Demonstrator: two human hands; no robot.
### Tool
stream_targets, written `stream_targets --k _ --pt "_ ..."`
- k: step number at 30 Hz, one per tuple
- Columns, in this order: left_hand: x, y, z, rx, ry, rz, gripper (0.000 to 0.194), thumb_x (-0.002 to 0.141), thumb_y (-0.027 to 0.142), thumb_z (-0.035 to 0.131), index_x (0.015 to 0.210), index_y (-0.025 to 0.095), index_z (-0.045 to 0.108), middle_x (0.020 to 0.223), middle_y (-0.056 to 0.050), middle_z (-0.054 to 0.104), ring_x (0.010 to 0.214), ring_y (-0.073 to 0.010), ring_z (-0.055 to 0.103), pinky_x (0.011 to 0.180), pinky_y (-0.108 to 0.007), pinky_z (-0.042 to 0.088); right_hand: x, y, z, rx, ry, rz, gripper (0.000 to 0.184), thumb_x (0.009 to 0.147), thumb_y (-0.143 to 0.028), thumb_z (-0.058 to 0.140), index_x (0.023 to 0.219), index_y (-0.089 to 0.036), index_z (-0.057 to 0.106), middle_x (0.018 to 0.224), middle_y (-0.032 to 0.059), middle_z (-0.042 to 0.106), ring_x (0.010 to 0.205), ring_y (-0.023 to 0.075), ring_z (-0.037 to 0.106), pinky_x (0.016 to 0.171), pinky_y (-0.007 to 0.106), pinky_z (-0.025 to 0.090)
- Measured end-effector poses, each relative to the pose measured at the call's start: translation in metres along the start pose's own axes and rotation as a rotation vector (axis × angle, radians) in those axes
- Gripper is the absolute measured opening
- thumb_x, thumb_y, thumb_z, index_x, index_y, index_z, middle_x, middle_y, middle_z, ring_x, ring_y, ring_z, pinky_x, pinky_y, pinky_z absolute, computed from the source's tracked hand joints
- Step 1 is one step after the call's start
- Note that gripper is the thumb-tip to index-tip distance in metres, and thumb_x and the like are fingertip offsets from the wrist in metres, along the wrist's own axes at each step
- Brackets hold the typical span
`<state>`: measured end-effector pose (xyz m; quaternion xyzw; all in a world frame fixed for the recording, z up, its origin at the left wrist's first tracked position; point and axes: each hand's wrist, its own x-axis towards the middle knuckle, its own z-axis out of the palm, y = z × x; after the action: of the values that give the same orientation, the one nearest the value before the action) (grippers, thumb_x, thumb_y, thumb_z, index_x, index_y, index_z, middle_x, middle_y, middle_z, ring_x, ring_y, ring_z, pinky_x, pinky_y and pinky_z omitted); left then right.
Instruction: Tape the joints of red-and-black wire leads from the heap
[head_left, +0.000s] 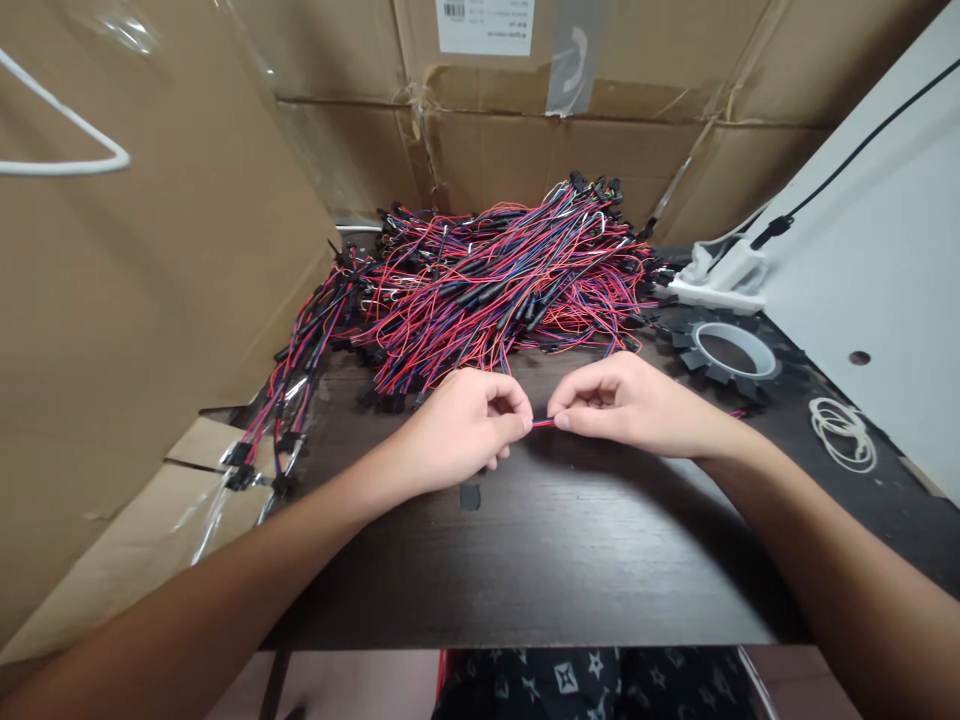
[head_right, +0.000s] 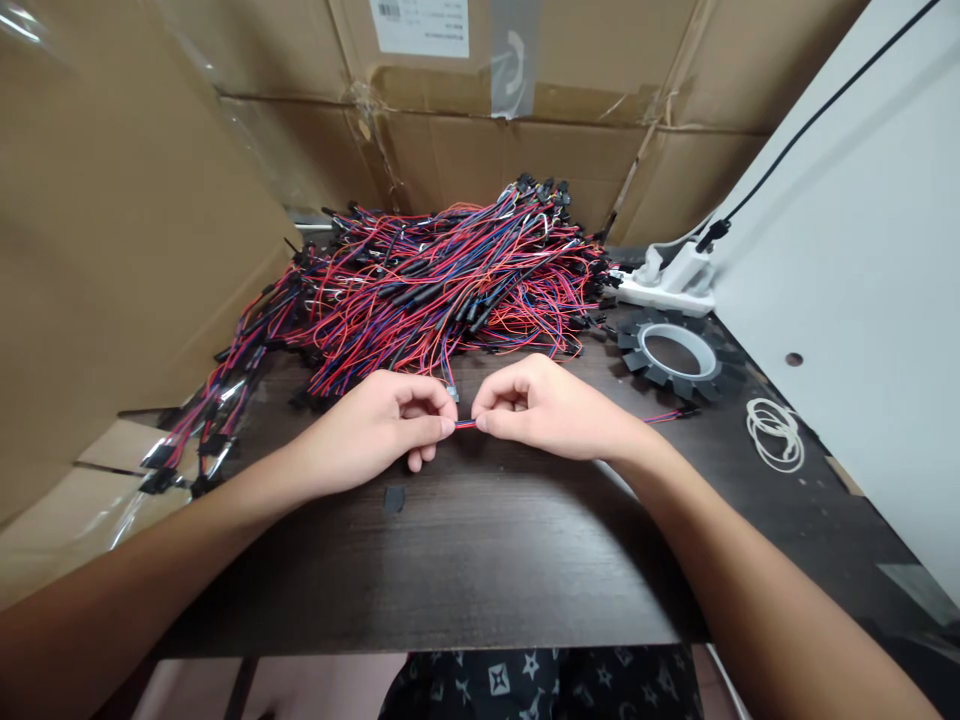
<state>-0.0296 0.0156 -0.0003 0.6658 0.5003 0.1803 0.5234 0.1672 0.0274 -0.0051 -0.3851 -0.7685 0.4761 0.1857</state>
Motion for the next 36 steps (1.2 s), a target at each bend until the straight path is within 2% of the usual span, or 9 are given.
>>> stream_targets --k 5,10,14,25,30,36 --pt "0.0001 0.0008 0.0003 0.012 -0.028 -0.012 0.01 0.08 0.01 0.052 0.072 0.013 0.056 0.051 0.001 0.057 0.043 -0.0114 0.055 0.045 -0.022 0.046 0.0003 0.0007 -0.0003 0.011 0.011 -0.001 0.018 0.076 -0.025 0.056 0.076 -0.01 0.066 0.063 0.0016 0.056 0.057 0.0098 0.045 0.053 0.022 0.037" --pt "-0.0008 0.0009 -0.0002 0.059 -0.032 0.031 0.01 0.079 0.009 0.052 0.071 0.013 0.056 0.049 0.002 0.055 0.039 -0.0082 0.049 0.04 -0.017 0.038 -0.0003 0.0005 -0.0012 0.011 0.006 0.002 0.019 0.077 -0.026 0.056 0.077 -0.01 0.066 0.064 0.0016 0.056 0.057 0.0099 0.044 0.053 0.022 0.036" --pt "-0.001 0.0002 0.0003 0.049 -0.018 0.071 0.012 0.076 0.004 0.051 0.068 0.013 0.054 0.054 0.002 0.056 0.042 -0.0061 0.05 0.042 -0.015 0.038 -0.0005 0.0006 -0.002 0.01 -0.003 0.002 0.019 0.077 -0.026 0.056 0.077 -0.01 0.066 0.065 0.0017 0.057 0.058 0.01 0.045 0.054 0.022 0.037" --pt "-0.0004 -0.0034 -0.0003 0.164 -0.01 0.17 0.009 0.08 0.011 0.052 0.072 0.013 0.056 0.059 0.0 0.062 0.044 -0.0056 0.048 0.046 -0.016 0.036 0.0006 0.0023 -0.0018 -0.029 -0.013 -0.013 0.018 0.078 -0.025 0.056 0.076 -0.011 0.065 0.065 0.0012 0.057 0.059 0.01 0.046 0.055 0.022 0.038" --pt "-0.0017 -0.0008 0.0002 0.2 -0.005 0.164 0.013 0.077 0.009 0.049 0.074 0.013 0.061 0.058 0.0 0.062 0.045 -0.0068 0.048 0.048 -0.018 0.036 0.0005 0.0022 -0.0016 -0.039 -0.016 -0.005 0.017 0.078 -0.025 0.056 0.076 -0.011 0.065 0.065 0.0012 0.057 0.059 0.0101 0.046 0.055 0.022 0.038" --pt "-0.002 -0.0005 0.0009 0.199 -0.009 0.162 0.013 0.077 0.009 0.049 0.073 0.013 0.061 0.057 0.0 0.061 0.046 -0.0072 0.048 0.049 -0.018 0.036 0.0004 0.0025 -0.0015 -0.038 -0.025 0.006 0.018 0.078 -0.026 0.055 0.077 -0.01 0.065 0.065 0.0014 0.056 0.058 0.0101 0.045 0.055 0.022 0.037"
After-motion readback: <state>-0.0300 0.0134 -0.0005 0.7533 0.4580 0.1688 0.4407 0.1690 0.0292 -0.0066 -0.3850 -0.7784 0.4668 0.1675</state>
